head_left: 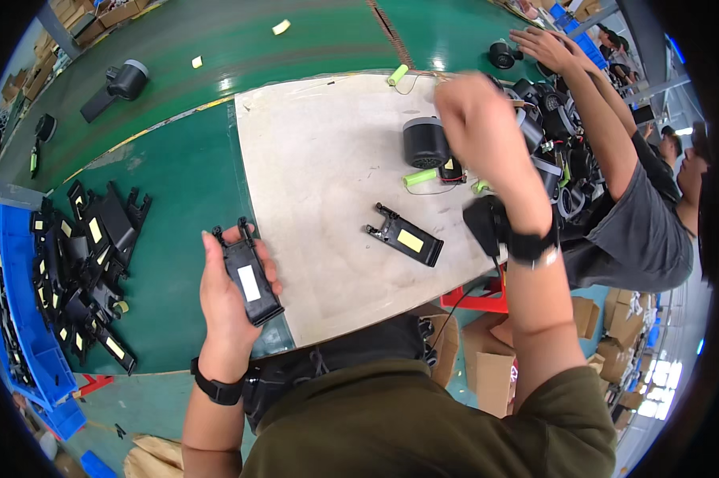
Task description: Assembling electronic speaker components on a factory production line.
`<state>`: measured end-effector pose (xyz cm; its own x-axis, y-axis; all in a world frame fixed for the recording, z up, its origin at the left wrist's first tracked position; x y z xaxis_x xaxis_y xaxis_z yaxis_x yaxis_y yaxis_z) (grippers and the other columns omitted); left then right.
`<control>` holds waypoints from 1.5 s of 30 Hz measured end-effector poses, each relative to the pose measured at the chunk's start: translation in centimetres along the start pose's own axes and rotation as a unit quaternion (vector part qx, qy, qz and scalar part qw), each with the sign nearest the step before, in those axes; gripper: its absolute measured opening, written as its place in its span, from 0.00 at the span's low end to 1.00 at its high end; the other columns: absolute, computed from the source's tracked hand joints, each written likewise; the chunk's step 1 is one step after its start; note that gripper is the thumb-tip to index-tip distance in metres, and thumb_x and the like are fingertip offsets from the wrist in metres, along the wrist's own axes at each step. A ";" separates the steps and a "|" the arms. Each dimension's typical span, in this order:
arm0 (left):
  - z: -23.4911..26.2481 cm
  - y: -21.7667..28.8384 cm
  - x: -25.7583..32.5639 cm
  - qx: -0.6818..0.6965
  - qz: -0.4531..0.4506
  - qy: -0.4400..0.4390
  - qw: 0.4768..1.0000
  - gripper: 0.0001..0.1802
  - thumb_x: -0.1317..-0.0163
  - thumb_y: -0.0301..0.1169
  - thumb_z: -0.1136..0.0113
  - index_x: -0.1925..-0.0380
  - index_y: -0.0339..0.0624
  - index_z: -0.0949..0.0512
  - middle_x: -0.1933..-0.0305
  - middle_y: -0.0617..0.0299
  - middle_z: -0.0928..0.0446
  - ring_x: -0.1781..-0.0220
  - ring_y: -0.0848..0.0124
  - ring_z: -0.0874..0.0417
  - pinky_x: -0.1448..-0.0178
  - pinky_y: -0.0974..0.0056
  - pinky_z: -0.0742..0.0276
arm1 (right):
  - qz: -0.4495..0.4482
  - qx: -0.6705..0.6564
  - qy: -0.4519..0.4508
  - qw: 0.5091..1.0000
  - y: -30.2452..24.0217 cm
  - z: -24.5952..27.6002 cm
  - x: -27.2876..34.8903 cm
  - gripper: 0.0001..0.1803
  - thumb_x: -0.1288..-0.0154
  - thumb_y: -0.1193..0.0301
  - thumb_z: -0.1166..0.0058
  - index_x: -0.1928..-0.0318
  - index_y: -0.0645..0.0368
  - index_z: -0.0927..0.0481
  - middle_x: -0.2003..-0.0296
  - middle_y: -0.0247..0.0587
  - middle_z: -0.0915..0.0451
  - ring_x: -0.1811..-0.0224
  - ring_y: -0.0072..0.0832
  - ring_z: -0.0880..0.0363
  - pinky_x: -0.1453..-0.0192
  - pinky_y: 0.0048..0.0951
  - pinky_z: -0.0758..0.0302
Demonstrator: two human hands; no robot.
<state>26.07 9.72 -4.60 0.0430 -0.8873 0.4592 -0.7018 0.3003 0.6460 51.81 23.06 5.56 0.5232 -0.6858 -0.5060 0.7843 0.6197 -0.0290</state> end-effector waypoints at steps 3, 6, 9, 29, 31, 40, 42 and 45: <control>-0.4 -0.1 0.2 -0.016 0.000 -0.007 1.000 0.27 0.32 0.54 0.68 0.58 0.41 0.32 0.73 0.61 0.29 0.77 0.72 0.27 0.76 0.66 0.28 | -0.016 -0.016 -0.058 0.998 -1.2 0.5 4.6 0.07 0.43 0.70 0.49 0.68 0.60 0.24 0.79 0.49 0.24 0.74 0.46 0.23 0.69 0.42 0.27; -0.4 -0.4 0.3 -0.042 -0.001 -0.005 0.999 0.26 0.32 0.53 0.67 0.58 0.41 0.32 0.72 0.61 0.29 0.78 0.72 0.27 0.77 0.67 0.29 | -0.198 0.051 -0.245 0.948 -2.5 -0.9 6.9 0.11 0.41 0.62 0.49 0.66 0.57 0.26 0.82 0.46 0.23 0.78 0.43 0.22 0.76 0.41 0.27; -0.4 -0.7 0.1 -0.056 -0.001 -0.011 0.998 0.25 0.33 0.53 0.66 0.58 0.42 0.32 0.72 0.60 0.29 0.78 0.71 0.28 0.78 0.67 0.29 | -0.201 0.100 -0.265 0.938 -4.5 -4.3 7.3 0.16 0.38 0.56 0.53 0.68 0.58 0.29 0.81 0.44 0.23 0.79 0.38 0.21 0.78 0.35 0.26; -3.0 -1.7 0.0 -0.081 -0.044 0.006 0.996 0.27 0.32 0.53 0.69 0.55 0.42 0.33 0.62 0.62 0.27 0.64 0.73 0.24 0.59 0.67 0.25 | -0.202 -0.455 -0.191 0.846 -14.4 -3.5 5.0 0.23 0.54 0.66 0.33 0.62 0.60 0.32 0.78 0.40 0.28 0.78 0.33 0.26 0.74 0.28 0.29; -3.1 -1.9 -0.1 -0.075 -0.041 0.005 0.996 0.27 0.32 0.53 0.70 0.54 0.42 0.33 0.62 0.61 0.27 0.64 0.72 0.24 0.59 0.67 0.25 | -0.193 -0.451 -0.196 0.849 -14.4 -3.7 5.0 0.22 0.53 0.66 0.34 0.62 0.60 0.32 0.77 0.41 0.28 0.77 0.34 0.27 0.73 0.29 0.29; -3.8 -1.2 -0.4 -0.057 0.025 0.030 0.998 0.30 0.33 0.56 0.70 0.52 0.40 0.33 0.62 0.60 0.28 0.64 0.74 0.26 0.62 0.69 0.26 | -0.019 -0.379 -0.070 0.923 -14.6 -4.1 5.1 0.15 0.51 0.72 0.38 0.64 0.63 0.29 0.72 0.44 0.29 0.70 0.39 0.27 0.68 0.34 0.30; -2.5 -1.3 -0.7 -0.021 0.039 -0.050 0.998 0.30 0.33 0.55 0.70 0.50 0.39 0.34 0.63 0.58 0.26 0.70 0.73 0.25 0.66 0.67 0.25 | -0.073 -0.397 -0.044 0.914 -12.9 -2.5 4.6 0.10 0.50 0.77 0.41 0.68 0.64 0.29 0.71 0.45 0.29 0.70 0.40 0.28 0.67 0.32 0.30; -2.5 -1.0 -0.6 -0.015 0.040 -0.050 0.998 0.31 0.32 0.54 0.70 0.48 0.37 0.35 0.65 0.57 0.26 0.72 0.71 0.24 0.69 0.65 0.24 | -0.121 -0.320 -0.084 0.936 -9.6 -2.3 4.5 0.10 0.53 0.81 0.43 0.67 0.63 0.28 0.68 0.44 0.27 0.66 0.40 0.28 0.63 0.32 0.30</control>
<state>28.55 10.82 -3.99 -0.0836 -0.8900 0.4483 -0.6787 0.3802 0.6284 45.82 14.92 1.56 0.4437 -0.8524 -0.2766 0.5549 0.5037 -0.6621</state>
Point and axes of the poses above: each hand's wrist, its own x-axis away from the middle knuckle, its own z-axis out of the back of the hand, y = z × x, the point moved 2 cm from there along -x, towards the middle knuckle
